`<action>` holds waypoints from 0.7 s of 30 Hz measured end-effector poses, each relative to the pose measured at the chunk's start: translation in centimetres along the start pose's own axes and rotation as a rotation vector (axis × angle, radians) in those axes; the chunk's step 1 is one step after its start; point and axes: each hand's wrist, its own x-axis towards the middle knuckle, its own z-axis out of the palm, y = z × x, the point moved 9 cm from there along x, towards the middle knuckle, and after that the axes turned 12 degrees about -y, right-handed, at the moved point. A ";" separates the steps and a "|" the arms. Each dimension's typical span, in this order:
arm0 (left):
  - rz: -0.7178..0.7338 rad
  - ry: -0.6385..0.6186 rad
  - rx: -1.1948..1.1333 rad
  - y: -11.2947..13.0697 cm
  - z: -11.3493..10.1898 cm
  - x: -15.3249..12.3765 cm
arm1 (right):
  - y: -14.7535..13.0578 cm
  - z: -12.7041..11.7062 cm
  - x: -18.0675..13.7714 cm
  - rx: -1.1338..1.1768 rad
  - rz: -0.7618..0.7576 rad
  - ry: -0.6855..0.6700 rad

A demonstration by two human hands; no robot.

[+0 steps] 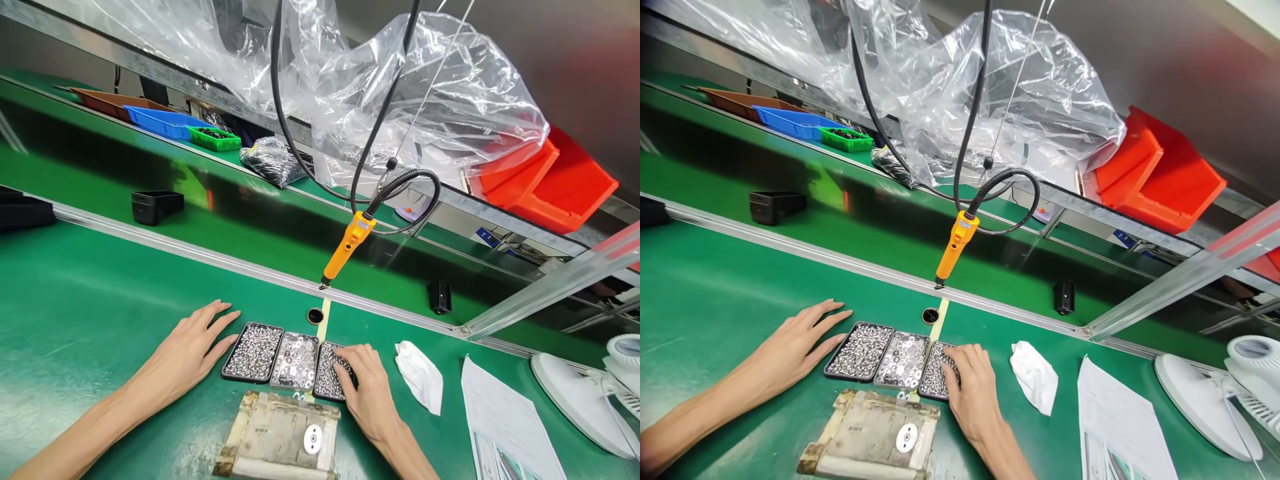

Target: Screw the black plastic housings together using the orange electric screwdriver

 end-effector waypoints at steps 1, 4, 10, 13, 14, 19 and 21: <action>0.002 0.003 -0.003 0.0 -0.1 0.0 | 0.0 0.3 0.5 -0.014 0.012 -0.021; 0.005 0.002 -0.008 0.1 -0.1 0.1 | -0.1 0.9 1.5 -0.044 0.042 -0.069; 0.012 0.009 -0.024 0.3 -0.5 0.0 | -0.2 1.1 1.7 -0.026 0.057 -0.097; 0.007 0.000 -0.012 0.4 -0.7 0.1 | 0.0 1.0 1.6 0.003 0.053 -0.074; 0.007 -0.008 -0.010 0.5 -0.8 0.2 | 0.1 0.9 1.6 0.017 0.050 -0.064; 0.003 -0.045 -0.026 0.7 -1.2 0.2 | -0.2 -1.2 0.5 0.119 0.052 0.006; 0.002 -0.055 -0.026 0.8 -1.4 0.2 | -1.0 -2.1 -0.7 0.177 0.062 0.020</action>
